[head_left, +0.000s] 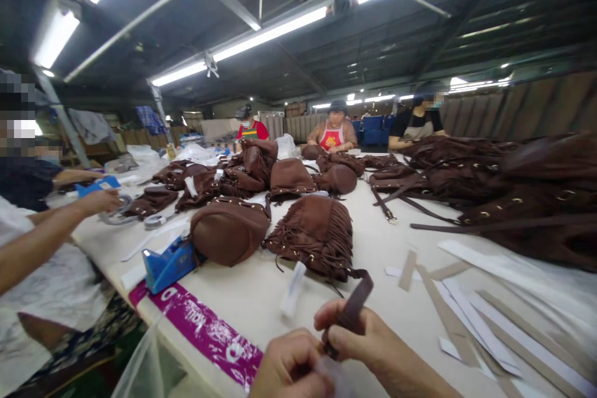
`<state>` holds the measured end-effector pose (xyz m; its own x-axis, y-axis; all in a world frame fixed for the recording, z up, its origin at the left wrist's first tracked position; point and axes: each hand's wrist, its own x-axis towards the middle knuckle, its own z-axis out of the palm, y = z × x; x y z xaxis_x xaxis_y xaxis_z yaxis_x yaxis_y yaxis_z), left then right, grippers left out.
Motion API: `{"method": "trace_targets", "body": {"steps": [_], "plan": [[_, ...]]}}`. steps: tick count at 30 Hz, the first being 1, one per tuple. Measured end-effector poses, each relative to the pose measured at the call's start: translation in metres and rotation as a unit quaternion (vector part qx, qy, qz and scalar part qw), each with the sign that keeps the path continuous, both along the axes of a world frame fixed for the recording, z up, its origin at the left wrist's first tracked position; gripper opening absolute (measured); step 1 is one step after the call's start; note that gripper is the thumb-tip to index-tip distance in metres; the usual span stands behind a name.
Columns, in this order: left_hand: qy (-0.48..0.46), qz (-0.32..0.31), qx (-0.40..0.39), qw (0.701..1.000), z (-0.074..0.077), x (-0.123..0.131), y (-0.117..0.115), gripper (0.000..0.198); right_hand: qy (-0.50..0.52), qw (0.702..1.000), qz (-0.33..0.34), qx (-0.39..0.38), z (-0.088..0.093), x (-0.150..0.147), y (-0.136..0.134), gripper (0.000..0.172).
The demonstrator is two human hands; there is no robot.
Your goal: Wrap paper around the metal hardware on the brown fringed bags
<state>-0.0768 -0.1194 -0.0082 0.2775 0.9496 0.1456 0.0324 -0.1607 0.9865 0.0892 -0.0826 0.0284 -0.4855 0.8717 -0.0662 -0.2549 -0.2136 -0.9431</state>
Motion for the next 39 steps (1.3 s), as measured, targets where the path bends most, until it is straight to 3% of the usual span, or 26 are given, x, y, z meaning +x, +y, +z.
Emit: {"method": "trace_targets", "body": {"steps": [2,7,11,16,20,25,31,35,39], "plan": [[-0.028,-0.004,0.005,1.0,0.001,-0.003,-0.001,0.033,-0.019,0.997,0.065,0.038,0.006,0.005,-0.004,0.039],[-0.039,-0.02,-0.042,0.998,0.008,-0.008,-0.012,0.021,-0.066,0.989,0.119,0.059,0.009,0.007,-0.005,0.021],[-0.017,0.014,-0.074,0.997,0.007,-0.015,-0.015,0.018,-0.097,0.991,0.068,0.065,0.005,0.002,-0.004,0.016],[-0.013,0.029,-0.14,0.99,-0.007,-0.024,-0.011,0.019,-0.078,0.995,-0.031,0.051,0.008,0.003,0.0,0.027],[-0.025,0.018,-0.171,0.985,-0.014,-0.021,-0.009,0.023,-0.073,0.995,-0.02,0.057,0.009,0.006,0.0,0.025],[-0.017,0.016,-0.151,0.988,0.0,-0.017,-0.011,0.022,-0.104,0.991,-0.006,0.089,-0.001,0.003,-0.001,0.016],[-0.044,0.019,-0.205,0.978,0.01,-0.015,-0.015,0.019,-0.136,0.986,0.007,0.097,-0.004,0.005,0.001,0.016],[-0.077,0.025,-0.231,0.97,0.001,-0.014,-0.011,0.027,-0.16,0.981,0.01,0.112,0.0,0.003,0.002,0.015],[-0.031,0.033,-0.231,0.972,-0.014,-0.019,-0.007,0.042,-0.185,0.974,0.029,0.127,-0.004,0.004,0.002,0.015]]}}
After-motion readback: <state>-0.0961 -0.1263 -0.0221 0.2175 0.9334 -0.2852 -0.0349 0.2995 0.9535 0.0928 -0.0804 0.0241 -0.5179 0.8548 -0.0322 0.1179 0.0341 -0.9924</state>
